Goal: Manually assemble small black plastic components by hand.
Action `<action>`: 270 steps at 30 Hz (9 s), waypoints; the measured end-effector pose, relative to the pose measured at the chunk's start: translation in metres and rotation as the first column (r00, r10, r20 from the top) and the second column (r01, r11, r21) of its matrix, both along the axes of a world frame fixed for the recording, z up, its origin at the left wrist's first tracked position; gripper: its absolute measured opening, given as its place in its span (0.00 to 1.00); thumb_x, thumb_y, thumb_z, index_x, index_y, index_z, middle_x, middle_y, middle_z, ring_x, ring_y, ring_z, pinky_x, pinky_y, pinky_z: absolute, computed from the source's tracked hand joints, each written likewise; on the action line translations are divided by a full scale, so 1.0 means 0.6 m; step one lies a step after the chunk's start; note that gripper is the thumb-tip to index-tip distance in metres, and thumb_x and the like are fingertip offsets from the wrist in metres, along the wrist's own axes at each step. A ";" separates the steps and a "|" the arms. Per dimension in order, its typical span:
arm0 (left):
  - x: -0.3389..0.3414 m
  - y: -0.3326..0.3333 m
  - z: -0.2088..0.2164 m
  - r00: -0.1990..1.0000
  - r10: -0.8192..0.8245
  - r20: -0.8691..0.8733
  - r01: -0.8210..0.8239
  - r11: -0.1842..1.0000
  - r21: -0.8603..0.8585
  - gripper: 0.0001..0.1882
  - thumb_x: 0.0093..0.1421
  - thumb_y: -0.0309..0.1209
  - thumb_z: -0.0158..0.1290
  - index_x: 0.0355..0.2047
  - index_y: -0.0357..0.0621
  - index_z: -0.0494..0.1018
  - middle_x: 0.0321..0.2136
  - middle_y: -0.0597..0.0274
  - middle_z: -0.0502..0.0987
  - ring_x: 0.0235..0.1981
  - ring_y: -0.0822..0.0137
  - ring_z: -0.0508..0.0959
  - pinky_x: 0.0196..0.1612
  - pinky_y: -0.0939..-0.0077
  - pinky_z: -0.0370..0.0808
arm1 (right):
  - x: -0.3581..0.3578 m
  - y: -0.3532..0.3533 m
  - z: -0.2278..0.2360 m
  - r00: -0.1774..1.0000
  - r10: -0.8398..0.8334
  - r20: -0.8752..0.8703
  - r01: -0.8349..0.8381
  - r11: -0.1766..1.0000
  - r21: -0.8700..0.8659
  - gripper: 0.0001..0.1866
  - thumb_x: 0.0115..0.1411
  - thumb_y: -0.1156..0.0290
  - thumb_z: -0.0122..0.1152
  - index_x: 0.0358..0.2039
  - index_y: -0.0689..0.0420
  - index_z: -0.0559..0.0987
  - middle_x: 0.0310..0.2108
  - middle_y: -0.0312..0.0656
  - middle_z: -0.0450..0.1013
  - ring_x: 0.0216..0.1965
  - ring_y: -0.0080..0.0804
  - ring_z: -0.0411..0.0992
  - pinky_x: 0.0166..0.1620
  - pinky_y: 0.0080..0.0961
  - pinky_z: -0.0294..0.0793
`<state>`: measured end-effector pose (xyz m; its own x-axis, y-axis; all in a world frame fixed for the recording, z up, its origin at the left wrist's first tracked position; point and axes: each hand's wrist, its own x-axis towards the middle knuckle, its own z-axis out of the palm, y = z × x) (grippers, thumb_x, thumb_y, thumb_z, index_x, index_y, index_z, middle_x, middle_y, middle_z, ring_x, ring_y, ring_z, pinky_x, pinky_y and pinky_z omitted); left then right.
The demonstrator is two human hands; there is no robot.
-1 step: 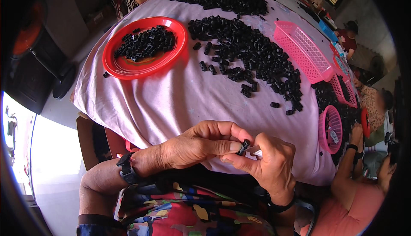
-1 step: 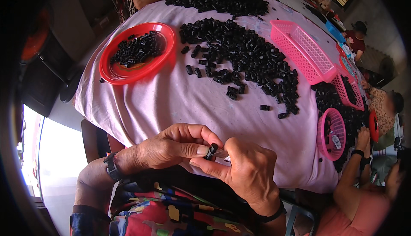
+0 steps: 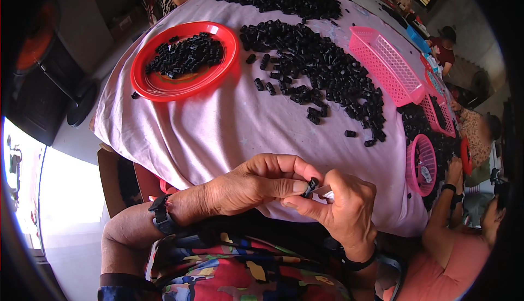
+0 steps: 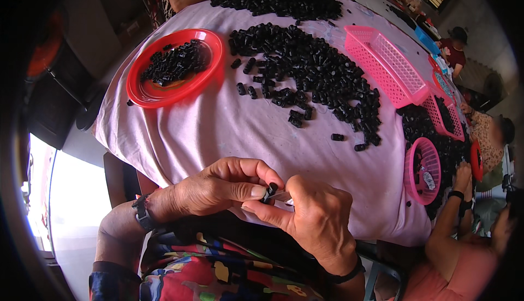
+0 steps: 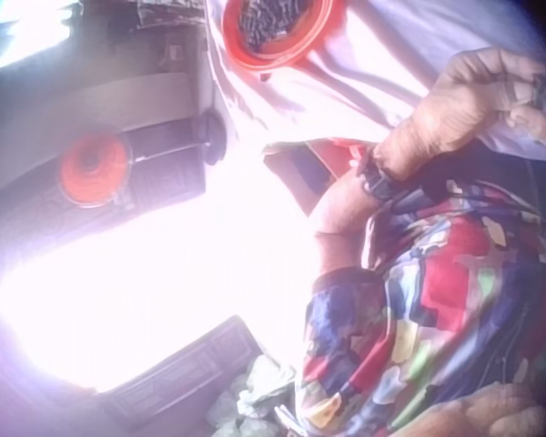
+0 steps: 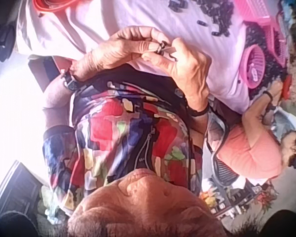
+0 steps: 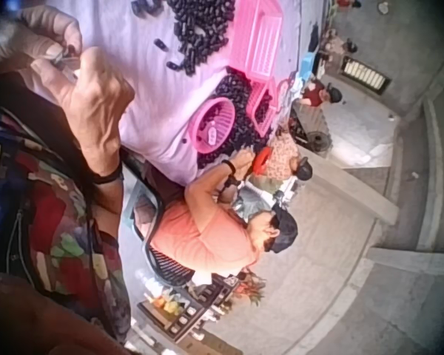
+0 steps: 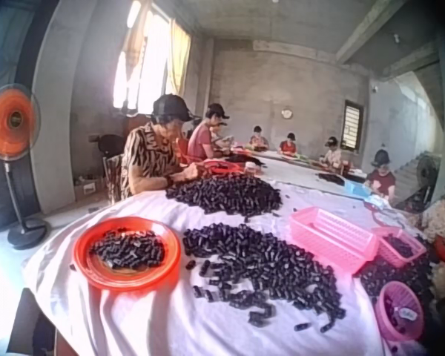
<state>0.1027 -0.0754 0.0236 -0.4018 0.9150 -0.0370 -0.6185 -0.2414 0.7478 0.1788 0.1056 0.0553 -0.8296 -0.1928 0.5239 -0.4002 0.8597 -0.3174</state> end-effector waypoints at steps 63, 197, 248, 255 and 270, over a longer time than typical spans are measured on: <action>-0.067 0.132 0.091 0.994 0.110 -0.013 -0.105 0.973 0.204 0.17 0.60 0.27 0.55 0.50 0.43 0.72 0.36 0.66 0.77 0.32 0.79 0.72 0.39 0.85 0.70 | 0.024 0.036 0.041 0.966 -0.256 0.045 0.237 0.797 -0.556 0.17 0.48 0.67 0.74 0.26 0.59 0.71 0.14 0.30 0.68 0.14 0.13 0.63 0.17 0.13 0.57; -0.050 0.111 0.025 0.999 0.011 -0.050 0.002 0.964 0.266 0.14 0.62 0.30 0.53 0.45 0.34 0.72 0.39 0.59 0.78 0.35 0.73 0.77 0.42 0.80 0.74 | 0.023 0.042 0.040 0.988 -0.154 -0.025 0.116 0.832 -0.542 0.06 0.55 0.77 0.65 0.31 0.61 0.76 0.20 0.34 0.74 0.17 0.14 0.67 0.21 0.13 0.64; -0.045 0.111 0.044 0.964 -0.014 -0.266 0.048 0.991 0.124 0.15 0.62 0.30 0.53 0.46 0.33 0.74 0.40 0.60 0.78 0.40 0.75 0.74 0.46 0.79 0.71 | 0.020 0.049 0.040 0.949 -0.313 -0.024 0.311 0.948 -0.070 0.29 0.41 0.45 0.73 0.19 0.56 0.68 0.14 0.39 0.69 0.15 0.37 0.69 0.19 0.31 0.68; -0.045 0.113 0.041 0.965 -0.010 -0.261 0.044 0.992 0.122 0.15 0.62 0.30 0.53 0.46 0.32 0.73 0.40 0.59 0.78 0.41 0.73 0.75 0.47 0.77 0.71 | 0.019 0.048 0.040 0.947 -0.317 -0.045 0.316 0.948 -0.041 0.29 0.41 0.45 0.73 0.19 0.55 0.68 0.14 0.39 0.68 0.14 0.36 0.69 0.18 0.30 0.67; -0.047 0.111 0.039 0.968 -0.019 -0.251 0.047 0.993 0.104 0.13 0.62 0.26 0.53 0.45 0.31 0.73 0.41 0.55 0.78 0.44 0.70 0.76 0.50 0.75 0.71 | 0.017 0.052 0.037 0.957 -0.289 -0.028 0.287 0.956 -0.057 0.27 0.41 0.47 0.74 0.19 0.56 0.69 0.14 0.38 0.69 0.14 0.35 0.69 0.19 0.29 0.68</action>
<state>0.0748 -0.0089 0.0472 -0.3552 0.9209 0.1605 -0.4248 -0.3120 0.8498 0.1890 0.1369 0.0775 -0.8267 0.0793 0.5570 -0.1503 0.9229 -0.3544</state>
